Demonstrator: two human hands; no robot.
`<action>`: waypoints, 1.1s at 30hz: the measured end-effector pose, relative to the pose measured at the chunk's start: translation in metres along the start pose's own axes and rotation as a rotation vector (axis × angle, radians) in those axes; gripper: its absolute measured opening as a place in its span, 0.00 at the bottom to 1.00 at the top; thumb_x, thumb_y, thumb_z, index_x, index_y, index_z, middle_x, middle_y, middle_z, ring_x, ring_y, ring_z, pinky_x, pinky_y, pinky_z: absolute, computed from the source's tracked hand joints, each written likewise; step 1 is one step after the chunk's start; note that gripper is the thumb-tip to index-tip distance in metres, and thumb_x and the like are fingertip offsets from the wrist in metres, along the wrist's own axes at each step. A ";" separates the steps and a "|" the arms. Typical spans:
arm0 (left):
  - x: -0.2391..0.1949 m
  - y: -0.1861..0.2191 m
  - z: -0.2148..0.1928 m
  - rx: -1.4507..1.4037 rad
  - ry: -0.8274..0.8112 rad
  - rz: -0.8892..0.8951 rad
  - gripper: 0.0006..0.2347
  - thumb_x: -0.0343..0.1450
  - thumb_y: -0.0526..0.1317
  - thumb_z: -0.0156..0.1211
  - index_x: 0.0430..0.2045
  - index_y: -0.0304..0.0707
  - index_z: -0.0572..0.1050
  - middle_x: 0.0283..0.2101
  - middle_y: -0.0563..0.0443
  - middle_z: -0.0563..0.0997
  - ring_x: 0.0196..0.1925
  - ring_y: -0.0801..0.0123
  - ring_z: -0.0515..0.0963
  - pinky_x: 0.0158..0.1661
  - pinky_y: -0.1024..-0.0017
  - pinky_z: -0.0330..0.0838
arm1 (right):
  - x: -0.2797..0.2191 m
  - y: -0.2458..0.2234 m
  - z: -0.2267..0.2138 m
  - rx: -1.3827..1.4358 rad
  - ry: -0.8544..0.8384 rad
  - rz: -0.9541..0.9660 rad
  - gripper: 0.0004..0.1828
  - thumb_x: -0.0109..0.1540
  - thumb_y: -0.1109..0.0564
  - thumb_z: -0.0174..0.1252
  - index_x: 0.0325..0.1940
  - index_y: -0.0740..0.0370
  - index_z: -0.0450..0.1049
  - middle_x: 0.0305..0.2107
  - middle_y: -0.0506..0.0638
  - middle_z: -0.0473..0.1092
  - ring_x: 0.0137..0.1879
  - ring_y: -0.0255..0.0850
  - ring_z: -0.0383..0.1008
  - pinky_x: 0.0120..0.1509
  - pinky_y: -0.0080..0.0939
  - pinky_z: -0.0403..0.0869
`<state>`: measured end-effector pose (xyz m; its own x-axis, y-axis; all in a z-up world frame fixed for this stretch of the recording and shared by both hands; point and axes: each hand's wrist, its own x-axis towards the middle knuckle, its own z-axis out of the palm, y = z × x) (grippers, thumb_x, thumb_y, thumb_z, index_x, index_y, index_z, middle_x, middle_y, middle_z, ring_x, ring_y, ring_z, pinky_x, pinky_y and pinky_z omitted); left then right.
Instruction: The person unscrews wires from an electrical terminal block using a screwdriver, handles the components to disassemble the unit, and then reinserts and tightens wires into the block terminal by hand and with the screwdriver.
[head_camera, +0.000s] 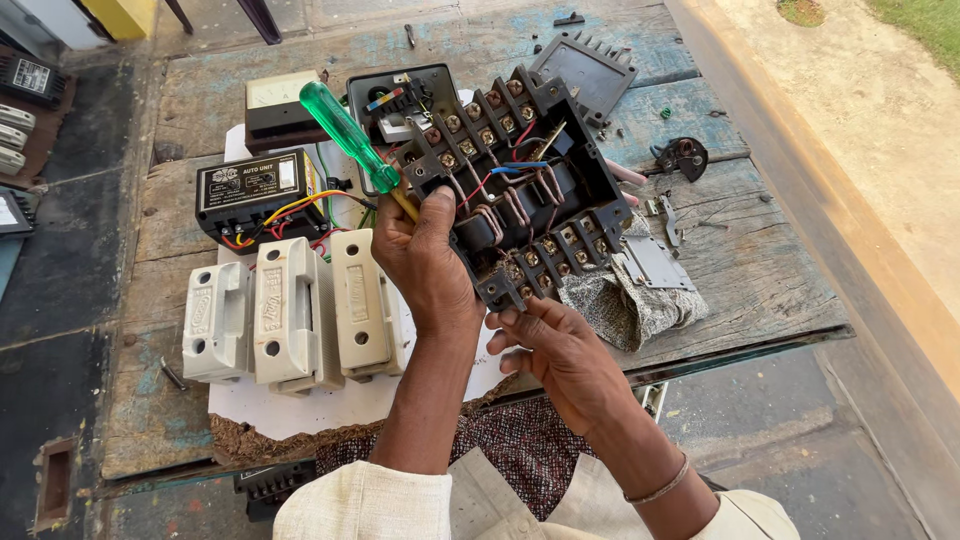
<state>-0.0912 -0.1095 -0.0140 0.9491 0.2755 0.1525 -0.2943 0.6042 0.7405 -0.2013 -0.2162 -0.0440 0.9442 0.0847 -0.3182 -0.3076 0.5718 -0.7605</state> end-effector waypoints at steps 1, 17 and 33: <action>0.001 0.000 0.000 0.021 -0.002 0.016 0.06 0.70 0.27 0.57 0.38 0.31 0.76 0.34 0.55 0.76 0.33 0.78 0.74 0.39 0.76 0.76 | 0.002 0.001 -0.002 0.033 -0.002 0.002 0.15 0.65 0.52 0.59 0.48 0.68 0.74 0.40 0.52 0.77 0.43 0.38 0.78 0.42 0.37 0.77; 0.002 0.004 0.001 0.071 -0.080 0.093 0.08 0.71 0.28 0.55 0.42 0.30 0.74 0.39 0.52 0.77 0.38 0.76 0.76 0.46 0.73 0.77 | 0.007 0.002 0.008 0.097 0.012 -0.082 0.08 0.66 0.60 0.56 0.47 0.67 0.74 0.39 0.55 0.77 0.43 0.42 0.78 0.44 0.43 0.76; -0.002 0.014 0.004 0.207 -0.216 0.239 0.12 0.72 0.26 0.53 0.48 0.33 0.68 0.43 0.54 0.74 0.41 0.78 0.73 0.46 0.77 0.74 | 0.011 0.011 0.028 0.371 0.059 -0.081 0.10 0.67 0.64 0.52 0.51 0.70 0.68 0.42 0.56 0.75 0.48 0.44 0.80 0.55 0.47 0.81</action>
<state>-0.0964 -0.1045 -0.0010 0.8645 0.2131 0.4553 -0.5027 0.3720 0.7804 -0.1914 -0.1866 -0.0399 0.9519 -0.0141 -0.3060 -0.1586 0.8320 -0.5317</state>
